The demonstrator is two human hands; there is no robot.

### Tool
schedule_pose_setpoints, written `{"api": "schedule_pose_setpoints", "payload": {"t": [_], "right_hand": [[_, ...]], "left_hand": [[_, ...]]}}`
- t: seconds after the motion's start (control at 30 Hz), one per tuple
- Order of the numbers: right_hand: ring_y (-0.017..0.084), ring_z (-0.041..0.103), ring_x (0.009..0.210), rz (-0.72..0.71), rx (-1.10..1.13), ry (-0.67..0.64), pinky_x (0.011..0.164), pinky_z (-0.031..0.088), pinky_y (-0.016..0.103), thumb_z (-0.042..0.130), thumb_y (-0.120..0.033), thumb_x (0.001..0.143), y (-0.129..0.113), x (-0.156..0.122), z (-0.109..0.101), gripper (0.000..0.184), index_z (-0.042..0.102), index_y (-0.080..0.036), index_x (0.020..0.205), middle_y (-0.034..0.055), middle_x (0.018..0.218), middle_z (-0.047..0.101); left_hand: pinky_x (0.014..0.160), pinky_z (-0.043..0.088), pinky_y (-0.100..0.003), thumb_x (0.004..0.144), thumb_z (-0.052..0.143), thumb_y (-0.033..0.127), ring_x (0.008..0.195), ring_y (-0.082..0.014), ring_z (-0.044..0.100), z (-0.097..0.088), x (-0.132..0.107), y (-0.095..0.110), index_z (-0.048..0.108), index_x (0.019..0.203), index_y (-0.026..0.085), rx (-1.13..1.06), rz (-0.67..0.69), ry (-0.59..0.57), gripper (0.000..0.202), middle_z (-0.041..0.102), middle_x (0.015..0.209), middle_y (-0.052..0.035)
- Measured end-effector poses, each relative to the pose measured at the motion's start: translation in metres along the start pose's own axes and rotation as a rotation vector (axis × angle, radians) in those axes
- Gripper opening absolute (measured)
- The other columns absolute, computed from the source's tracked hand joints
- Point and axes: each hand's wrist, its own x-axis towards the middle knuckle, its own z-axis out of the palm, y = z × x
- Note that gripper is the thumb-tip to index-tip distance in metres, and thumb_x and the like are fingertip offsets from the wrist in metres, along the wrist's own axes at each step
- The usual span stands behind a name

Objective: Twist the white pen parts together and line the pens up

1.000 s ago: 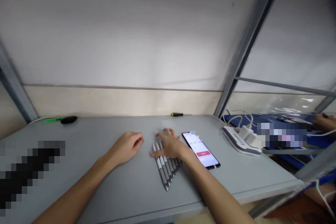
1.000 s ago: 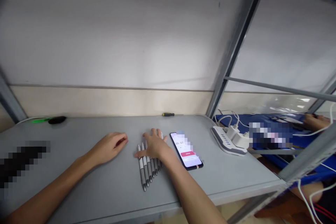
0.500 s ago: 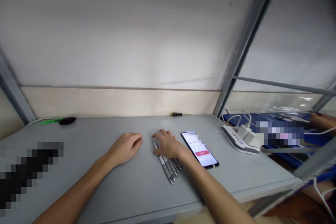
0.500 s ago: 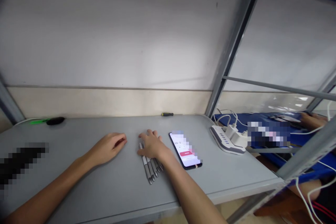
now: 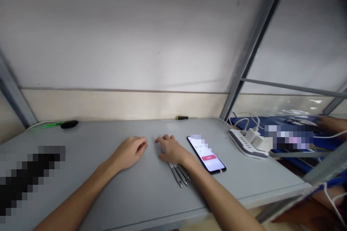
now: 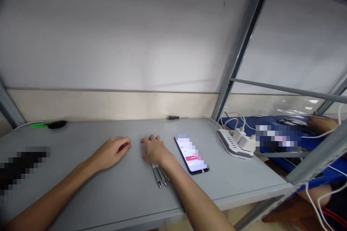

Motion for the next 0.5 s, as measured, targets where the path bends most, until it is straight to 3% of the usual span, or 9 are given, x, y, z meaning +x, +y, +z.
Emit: {"api": "schedule_pose_setpoints", "payload": {"t": [0.17,0.5], "right_hand": [[0.025,0.049,0.102,-0.038,0.045,0.0,0.082,0.037,0.032,0.054,-0.013,0.07,-0.003,-0.002,0.001,0.06,0.047,-0.022,0.129,0.0118,0.115,0.051],[0.026,0.06,0.088,0.059,-0.1,0.042,0.071,0.04,0.031,0.053,-0.012,0.07,-0.017,-0.002,0.002,0.056,0.05,-0.021,0.125,0.0138,0.11,0.056]], "left_hand": [[0.06,0.031,-0.024,0.091,0.037,0.027,0.06,-0.0131,0.047,0.001,0.001,0.0,0.05,0.071,0.02,-0.002,-0.001,-0.011,0.024,0.055,0.065,0.001],[0.06,0.032,-0.026,0.091,0.036,0.027,0.06,-0.0135,0.047,0.0,0.0,0.002,0.051,0.071,0.02,-0.032,0.006,0.002,0.026,0.055,0.065,0.0004]]}}
